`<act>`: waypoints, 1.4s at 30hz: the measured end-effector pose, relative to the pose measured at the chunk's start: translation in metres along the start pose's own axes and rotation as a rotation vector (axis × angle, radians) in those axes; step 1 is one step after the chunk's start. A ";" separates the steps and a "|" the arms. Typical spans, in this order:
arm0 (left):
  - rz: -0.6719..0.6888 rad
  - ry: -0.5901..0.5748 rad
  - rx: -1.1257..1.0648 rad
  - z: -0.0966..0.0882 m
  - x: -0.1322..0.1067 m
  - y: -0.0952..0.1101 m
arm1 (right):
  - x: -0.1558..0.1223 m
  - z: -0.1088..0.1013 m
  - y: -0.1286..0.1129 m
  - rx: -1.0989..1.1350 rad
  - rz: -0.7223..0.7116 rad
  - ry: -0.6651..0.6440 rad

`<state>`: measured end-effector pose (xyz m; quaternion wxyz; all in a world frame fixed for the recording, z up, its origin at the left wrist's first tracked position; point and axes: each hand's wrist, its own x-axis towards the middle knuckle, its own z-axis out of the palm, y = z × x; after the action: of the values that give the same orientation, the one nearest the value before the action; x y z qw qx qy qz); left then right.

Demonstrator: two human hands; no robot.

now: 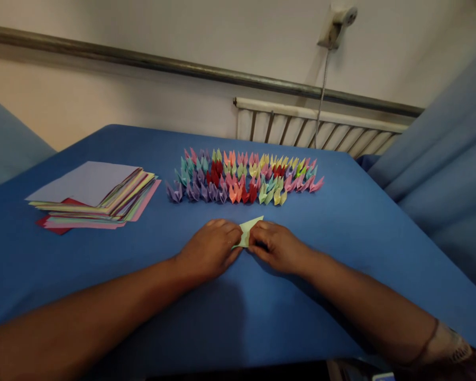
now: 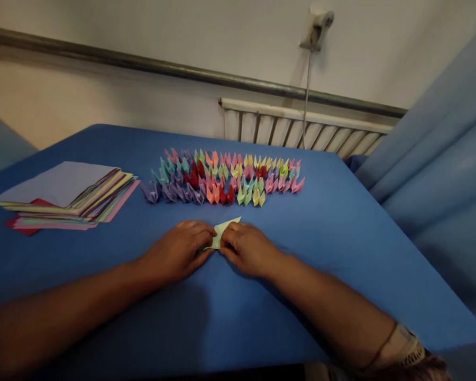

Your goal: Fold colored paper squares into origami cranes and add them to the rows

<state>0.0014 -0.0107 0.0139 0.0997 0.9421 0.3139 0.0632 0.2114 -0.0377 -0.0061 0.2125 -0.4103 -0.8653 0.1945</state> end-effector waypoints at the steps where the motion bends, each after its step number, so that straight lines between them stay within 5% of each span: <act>1: 0.004 0.004 -0.017 0.000 -0.001 -0.001 | 0.000 0.000 0.001 0.001 0.002 -0.002; 7: -0.022 0.032 -0.153 0.000 -0.002 -0.007 | 0.005 0.008 0.021 0.120 0.094 0.090; 15: -0.128 0.028 -0.058 -0.001 -0.001 -0.006 | 0.007 0.013 0.021 0.061 0.159 0.140; 28: 0.022 0.035 -0.102 0.007 0.002 -0.014 | 0.007 0.014 0.021 -0.020 0.087 0.181; 42: 0.056 -0.025 -0.038 -0.004 0.001 -0.011 | 0.007 0.002 0.018 -0.181 0.106 0.026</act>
<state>-0.0046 -0.0004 0.0153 0.1198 0.9492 0.2847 0.0601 0.2180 -0.0221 -0.0158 0.1753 -0.4757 -0.8534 0.1212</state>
